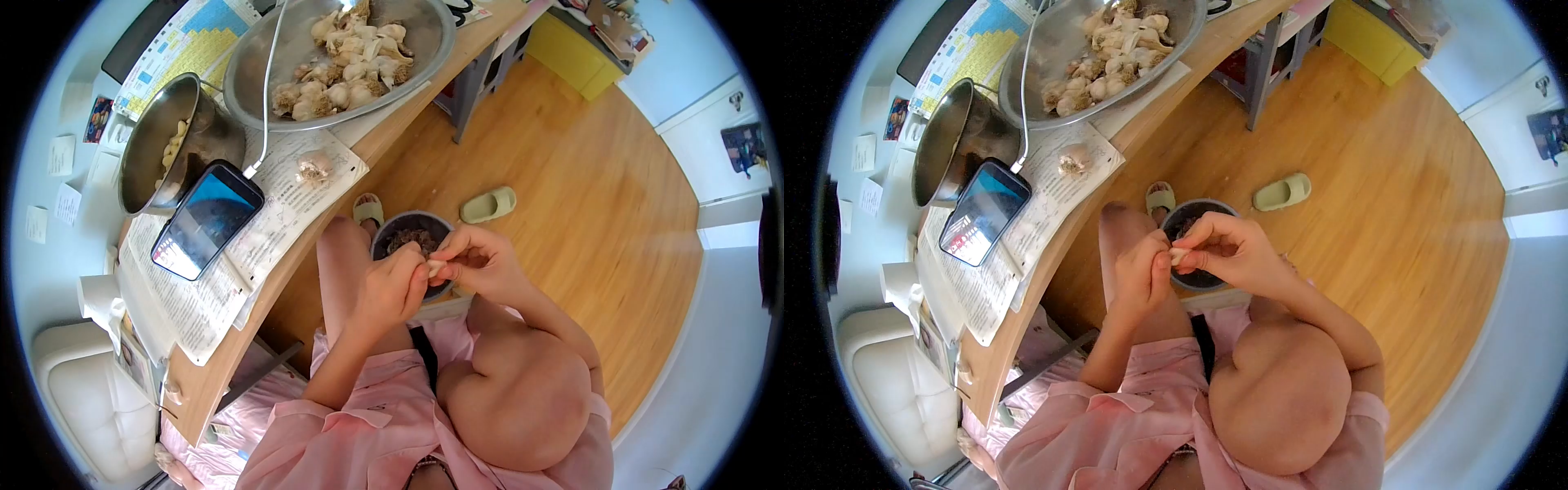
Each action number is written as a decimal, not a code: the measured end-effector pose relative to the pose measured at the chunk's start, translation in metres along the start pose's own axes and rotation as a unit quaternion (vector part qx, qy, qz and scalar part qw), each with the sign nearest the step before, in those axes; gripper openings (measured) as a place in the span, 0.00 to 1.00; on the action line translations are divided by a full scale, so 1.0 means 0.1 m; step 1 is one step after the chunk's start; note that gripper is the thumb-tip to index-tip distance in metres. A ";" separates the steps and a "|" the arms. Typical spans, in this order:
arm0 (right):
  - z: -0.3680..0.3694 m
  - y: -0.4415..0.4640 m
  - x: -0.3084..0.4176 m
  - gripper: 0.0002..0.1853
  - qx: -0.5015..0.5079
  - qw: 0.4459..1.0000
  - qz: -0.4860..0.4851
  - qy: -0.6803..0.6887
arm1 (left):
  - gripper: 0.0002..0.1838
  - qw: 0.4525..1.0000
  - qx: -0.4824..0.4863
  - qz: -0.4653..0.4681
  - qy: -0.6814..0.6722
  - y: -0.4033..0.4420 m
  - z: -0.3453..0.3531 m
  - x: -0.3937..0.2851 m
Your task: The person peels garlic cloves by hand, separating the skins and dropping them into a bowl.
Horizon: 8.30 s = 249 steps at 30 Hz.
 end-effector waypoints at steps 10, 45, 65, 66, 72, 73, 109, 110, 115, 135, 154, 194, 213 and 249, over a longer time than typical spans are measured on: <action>0.06 -0.02 0.14 0.06 -0.083 0.980 -0.079 -0.165 | 0.07 0.998 -0.034 -0.055 -0.029 0.02 0.05 0.03; 0.12 -0.05 0.30 0.13 -0.011 0.945 -0.140 -0.295 | 0.03 0.918 -0.028 -0.183 -0.351 0.03 -0.05 0.05; 0.08 -0.01 0.35 0.08 -0.059 0.916 -0.175 -0.356 | 0.03 0.835 -0.114 -0.289 -0.453 -0.11 0.09 0.08; 0.08 -0.01 0.33 0.08 -0.062 0.931 -0.162 -0.322 | 0.03 0.837 -0.118 -0.283 -0.454 -0.11 0.09 0.09; 0.06 0.02 0.18 0.07 -0.096 0.984 -0.055 -0.139 | 0.03 0.917 -0.127 -0.220 -0.307 -0.04 0.04 0.09; 0.03 0.03 0.09 0.08 -0.101 0.991 -0.033 -0.082 | 0.03 0.920 -0.120 -0.226 -0.299 -0.03 0.03 0.09; 0.10 0.08 0.23 0.12 -0.079 0.972 -0.117 -0.187 | 0.08 0.958 -0.036 -0.271 -0.093 -0.56 0.62 1.15; 0.13 0.12 0.22 0.12 -0.074 0.970 -0.127 -0.192 | 0.08 0.960 -0.022 -0.263 -0.088 -0.57 0.64 1.20; 0.79 0.48 0.97 0.12 0.061 0.897 -0.272 -0.344 | 0.06 0.991 -0.025 -0.123 0.046 -1.06 1.10 1.93; 1.06 1.12 0.60 0.09 0.045 0.648 -0.417 -0.636 | 0.07 0.948 0.110 -0.298 0.012 -1.25 1.07 1.99; 0.19 0.58 0.19 0.17 -0.009 0.978 0.012 -0.206 | 0.12 0.928 -0.148 -0.235 -0.249 -0.24 -0.05 0.56; -0.30 0.13 -0.74 0.17 -0.052 0.996 0.066 0.005 | 0.12 0.880 -0.106 -0.323 -0.331 -0.27 0.46 0.53; -0.26 0.10 -0.44 0.10 -0.066 0.995 0.056 0.054 | 0.15 0.902 -0.234 -0.158 0.327 0.50 -0.56 -0.15; -0.17 0.07 -0.29 0.08 -0.109 0.988 -0.110 -0.002 | 0.09 0.976 -0.168 -0.101 -0.100 -0.06 0.18 0.12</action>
Point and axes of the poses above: each hand's wrist, its own y-axis towards the middle knuckle, its own z-axis out of the palm, x = y × z, the point moved 3 cm from there along y, towards the middle knuckle, and after that the axes turned 6 degrees about -x, right-handed, at the moved point
